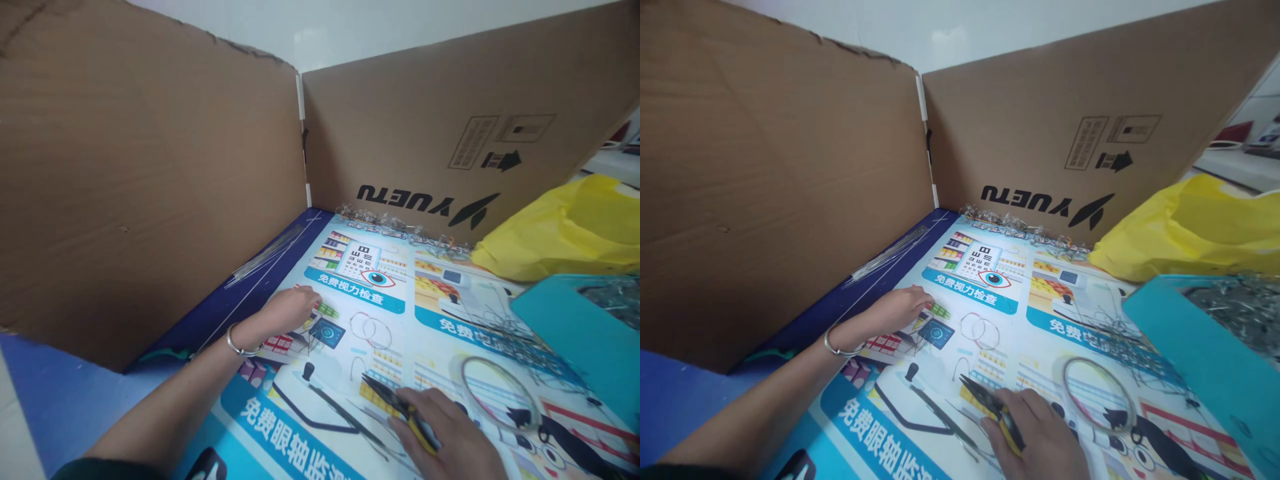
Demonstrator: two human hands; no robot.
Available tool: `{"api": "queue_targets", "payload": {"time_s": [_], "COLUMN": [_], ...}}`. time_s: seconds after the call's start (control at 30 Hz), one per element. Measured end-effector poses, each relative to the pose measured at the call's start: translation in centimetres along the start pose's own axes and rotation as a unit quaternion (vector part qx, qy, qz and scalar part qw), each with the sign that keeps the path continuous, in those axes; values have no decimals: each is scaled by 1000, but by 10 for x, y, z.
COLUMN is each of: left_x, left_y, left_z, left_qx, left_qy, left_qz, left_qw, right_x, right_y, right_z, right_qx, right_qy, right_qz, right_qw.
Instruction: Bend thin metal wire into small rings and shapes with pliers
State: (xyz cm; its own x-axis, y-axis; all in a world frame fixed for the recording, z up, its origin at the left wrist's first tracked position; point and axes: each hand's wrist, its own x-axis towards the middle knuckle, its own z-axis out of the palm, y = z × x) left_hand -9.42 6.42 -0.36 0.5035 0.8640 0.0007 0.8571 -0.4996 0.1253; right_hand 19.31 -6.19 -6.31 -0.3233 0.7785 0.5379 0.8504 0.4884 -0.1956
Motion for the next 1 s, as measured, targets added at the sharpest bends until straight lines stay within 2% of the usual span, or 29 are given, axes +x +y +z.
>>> {"api": "queue_targets", "payload": {"time_s": [0.17,0.37,0.47,0.57,0.63,0.7,0.83,0.9,1.0], "left_x": [0,-1,-3,-8,-14,-21,-32,-35,-37], "left_y": [1,7,14,33,53,73,104,114,124], "left_z": [-6,-9,-11,-17,-22,-27,-30,-25,-9], "left_qx": [-118,-204,-211,-270,-340,-416,-523,-586,-680], "left_qy": [59,143,181,182,158,93,-32,-94,-157], "left_qz": [-34,-16,-28,-48,-64,-67,-47,-48,-65], "left_qw": [991,968,960,944,925,902,851,803,713], "right_x": [-1,2,4,5,6,8,12,14,17], "right_y": [1,2,0,-8,-15,-23,-31,-32,-33], "right_z": [1,-3,-4,-11,-17,-24,-32,-36,-42], "right_qx": [20,70,111,174,217,246,285,298,329], "right_qy": [-10,2,-8,-33,-36,-18,6,8,-22], "right_qz": [13,37,81,157,207,249,259,254,244], "right_qw": [1000,997,991,972,953,937,923,920,912]}}
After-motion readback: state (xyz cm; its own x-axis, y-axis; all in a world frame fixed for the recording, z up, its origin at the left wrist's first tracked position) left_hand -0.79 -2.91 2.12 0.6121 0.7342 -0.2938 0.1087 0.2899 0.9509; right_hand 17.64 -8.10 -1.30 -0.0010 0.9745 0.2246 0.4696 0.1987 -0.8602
